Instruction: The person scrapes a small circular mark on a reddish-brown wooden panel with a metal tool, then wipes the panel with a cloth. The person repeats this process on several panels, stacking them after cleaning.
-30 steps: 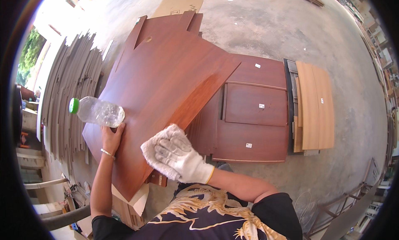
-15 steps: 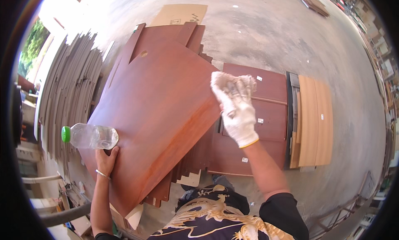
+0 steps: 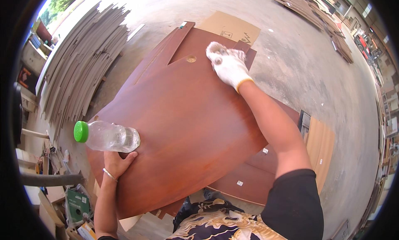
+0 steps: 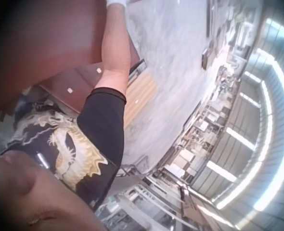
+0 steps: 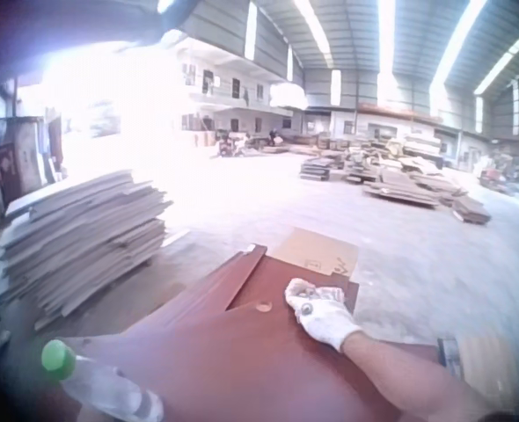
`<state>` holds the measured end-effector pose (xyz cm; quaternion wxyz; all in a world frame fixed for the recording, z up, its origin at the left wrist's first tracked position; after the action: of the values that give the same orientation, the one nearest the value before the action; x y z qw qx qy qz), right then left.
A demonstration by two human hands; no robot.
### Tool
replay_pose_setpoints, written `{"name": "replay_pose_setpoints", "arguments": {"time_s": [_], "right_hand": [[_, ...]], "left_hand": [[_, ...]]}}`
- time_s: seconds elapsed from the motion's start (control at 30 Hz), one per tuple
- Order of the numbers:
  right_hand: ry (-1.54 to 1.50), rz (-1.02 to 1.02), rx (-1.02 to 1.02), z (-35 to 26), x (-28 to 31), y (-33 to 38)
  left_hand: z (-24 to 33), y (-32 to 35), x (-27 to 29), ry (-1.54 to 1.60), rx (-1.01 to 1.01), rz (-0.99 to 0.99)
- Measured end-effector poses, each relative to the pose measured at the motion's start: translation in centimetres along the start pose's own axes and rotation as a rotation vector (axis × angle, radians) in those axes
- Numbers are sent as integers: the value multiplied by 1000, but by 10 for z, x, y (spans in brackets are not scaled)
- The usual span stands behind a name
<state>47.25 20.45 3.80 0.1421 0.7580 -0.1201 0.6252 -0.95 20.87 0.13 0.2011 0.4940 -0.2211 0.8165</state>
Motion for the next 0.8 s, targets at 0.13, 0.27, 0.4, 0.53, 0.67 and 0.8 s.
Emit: {"name": "replay_pose_setpoints", "arguments": {"time_s": [0.13, 0.27, 0.4, 0.53, 0.67, 0.8], "right_hand": [[-101, 322, 86, 18, -2, -45], [209, 302, 174, 25, -37, 38], [-33, 218, 145, 41, -36, 87], [49, -32, -67, 1, 5, -27], [-271, 301, -57, 35, -24, -60], [-144, 307, 74, 30, -8, 49]], "left_hand": [[5, -15, -16, 32, 31, -97], [-2, -2, -10, -29, -11, -9], [7, 0, -3, -10, -21, -8], [4, -7, -4, 34, 4, -49], [-4, -11, -13, -12, -25, 11], [-7, -10, -5, 26, 71, -85]]}}
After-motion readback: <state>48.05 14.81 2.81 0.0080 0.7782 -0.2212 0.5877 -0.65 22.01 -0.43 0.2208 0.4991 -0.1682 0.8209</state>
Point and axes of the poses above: each hand's wrist, its own y-axis away from the middle knuckle, its own x-axis out of the back of the hand, z = x × y, the point moved 6 cm from there along -y, towards the middle knuckle, and after that the axes turned 1 degree about x, right-handed, at the moved point
